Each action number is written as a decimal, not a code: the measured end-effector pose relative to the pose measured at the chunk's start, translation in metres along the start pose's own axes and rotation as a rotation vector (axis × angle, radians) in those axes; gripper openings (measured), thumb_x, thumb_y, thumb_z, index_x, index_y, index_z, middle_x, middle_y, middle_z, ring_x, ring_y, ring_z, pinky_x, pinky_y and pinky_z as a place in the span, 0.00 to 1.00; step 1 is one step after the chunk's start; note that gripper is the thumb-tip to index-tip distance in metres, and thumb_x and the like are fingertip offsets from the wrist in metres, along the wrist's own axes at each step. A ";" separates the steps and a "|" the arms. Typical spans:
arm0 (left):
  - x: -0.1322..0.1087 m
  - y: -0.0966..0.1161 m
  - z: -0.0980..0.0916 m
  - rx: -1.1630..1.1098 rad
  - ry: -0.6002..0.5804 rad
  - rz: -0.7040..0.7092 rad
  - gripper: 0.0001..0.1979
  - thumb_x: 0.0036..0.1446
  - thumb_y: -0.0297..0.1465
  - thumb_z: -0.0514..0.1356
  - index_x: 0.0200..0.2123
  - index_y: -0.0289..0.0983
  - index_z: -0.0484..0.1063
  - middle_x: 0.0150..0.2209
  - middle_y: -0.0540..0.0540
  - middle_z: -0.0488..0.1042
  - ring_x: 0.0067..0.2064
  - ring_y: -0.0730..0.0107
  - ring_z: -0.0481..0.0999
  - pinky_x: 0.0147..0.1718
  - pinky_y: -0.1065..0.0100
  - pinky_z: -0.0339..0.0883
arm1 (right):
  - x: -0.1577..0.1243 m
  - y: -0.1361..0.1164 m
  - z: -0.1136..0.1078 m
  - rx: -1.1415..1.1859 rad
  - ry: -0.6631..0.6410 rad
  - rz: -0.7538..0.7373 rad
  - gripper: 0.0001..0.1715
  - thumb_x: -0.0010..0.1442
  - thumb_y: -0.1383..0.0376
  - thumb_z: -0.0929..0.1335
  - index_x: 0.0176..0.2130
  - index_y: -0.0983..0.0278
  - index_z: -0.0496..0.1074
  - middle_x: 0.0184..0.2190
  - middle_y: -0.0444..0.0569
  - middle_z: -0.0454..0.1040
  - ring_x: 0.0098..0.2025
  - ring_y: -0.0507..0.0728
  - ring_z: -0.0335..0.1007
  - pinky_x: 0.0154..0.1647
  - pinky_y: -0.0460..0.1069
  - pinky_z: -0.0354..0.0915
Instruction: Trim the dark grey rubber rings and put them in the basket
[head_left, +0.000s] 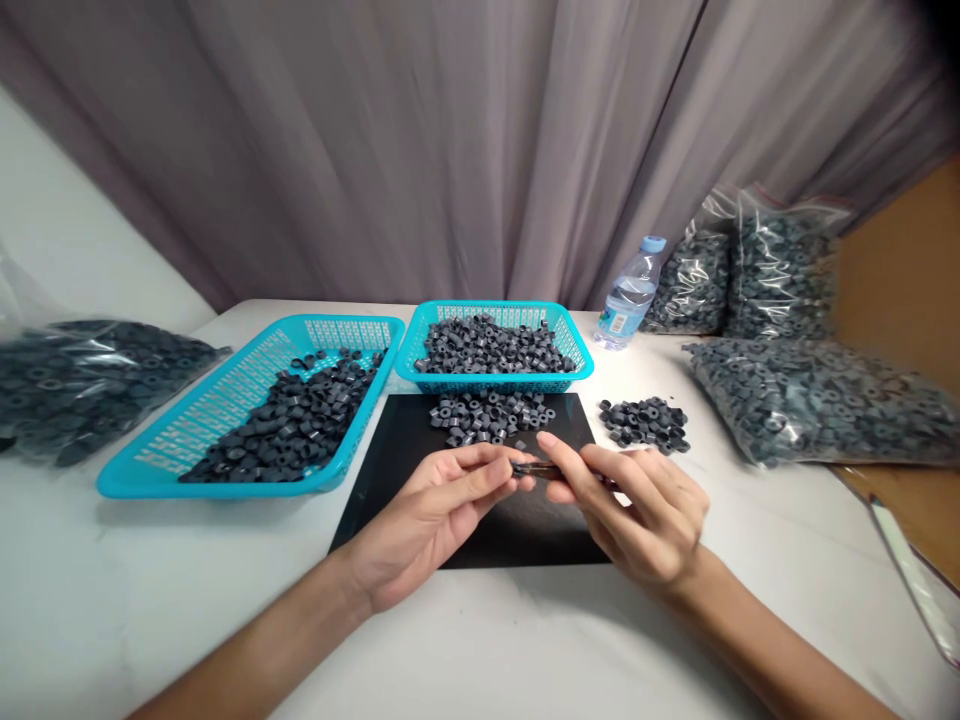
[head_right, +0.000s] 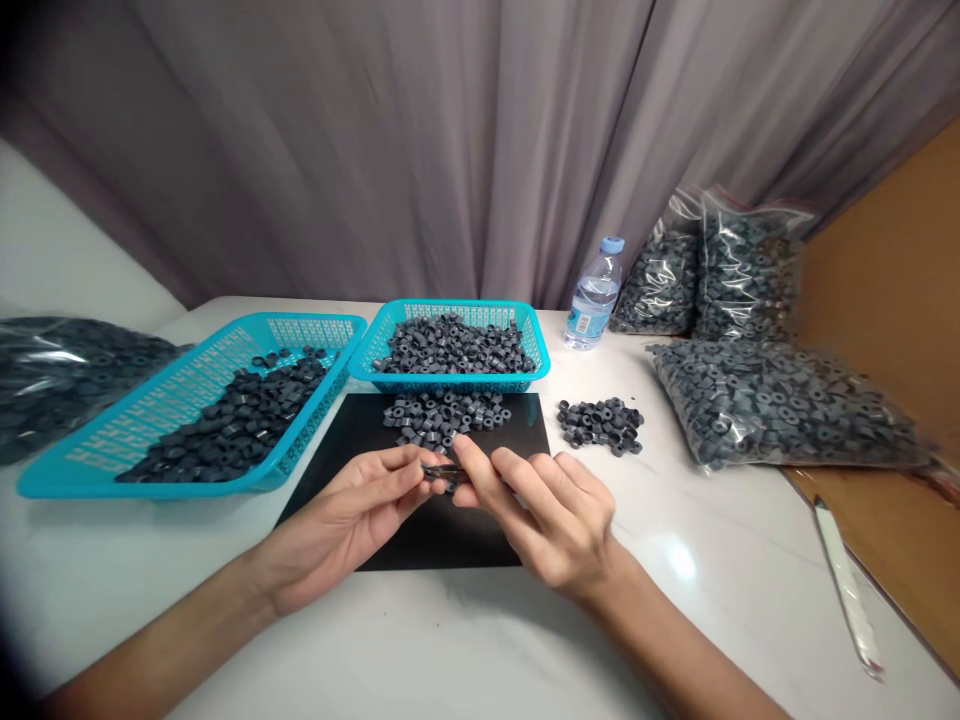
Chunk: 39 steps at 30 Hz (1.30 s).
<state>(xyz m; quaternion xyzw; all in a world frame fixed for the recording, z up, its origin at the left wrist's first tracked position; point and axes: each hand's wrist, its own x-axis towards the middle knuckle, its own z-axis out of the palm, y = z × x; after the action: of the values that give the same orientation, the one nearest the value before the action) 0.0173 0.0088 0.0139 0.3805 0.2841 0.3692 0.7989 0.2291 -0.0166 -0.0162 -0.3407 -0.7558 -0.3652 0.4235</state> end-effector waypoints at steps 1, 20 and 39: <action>0.000 0.000 0.000 -0.006 0.004 -0.005 0.05 0.61 0.27 0.68 0.39 0.33 0.84 0.38 0.48 0.82 0.41 0.78 0.80 0.48 0.80 0.72 | 0.000 0.000 0.000 -0.005 0.003 -0.006 0.14 0.69 0.66 0.69 0.52 0.69 0.80 0.29 0.48 0.76 0.25 0.51 0.59 0.31 0.50 0.59; -0.001 -0.001 0.002 0.008 0.028 -0.017 0.05 0.60 0.28 0.69 0.39 0.34 0.84 0.39 0.47 0.82 0.43 0.76 0.80 0.48 0.80 0.71 | 0.002 0.005 -0.003 0.000 0.013 0.000 0.17 0.71 0.66 0.67 0.56 0.66 0.77 0.27 0.46 0.75 0.24 0.50 0.60 0.32 0.48 0.59; -0.002 -0.001 0.001 0.023 0.058 -0.001 0.06 0.58 0.29 0.70 0.38 0.34 0.84 0.40 0.47 0.83 0.43 0.75 0.81 0.49 0.78 0.70 | 0.003 0.005 -0.002 0.029 -0.026 -0.005 0.20 0.72 0.65 0.66 0.60 0.68 0.74 0.29 0.48 0.75 0.25 0.50 0.61 0.32 0.48 0.59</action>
<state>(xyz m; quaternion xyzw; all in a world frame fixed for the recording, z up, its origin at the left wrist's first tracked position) 0.0174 0.0065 0.0141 0.3788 0.3115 0.3763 0.7861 0.2332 -0.0152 -0.0114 -0.3370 -0.7674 -0.3508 0.4178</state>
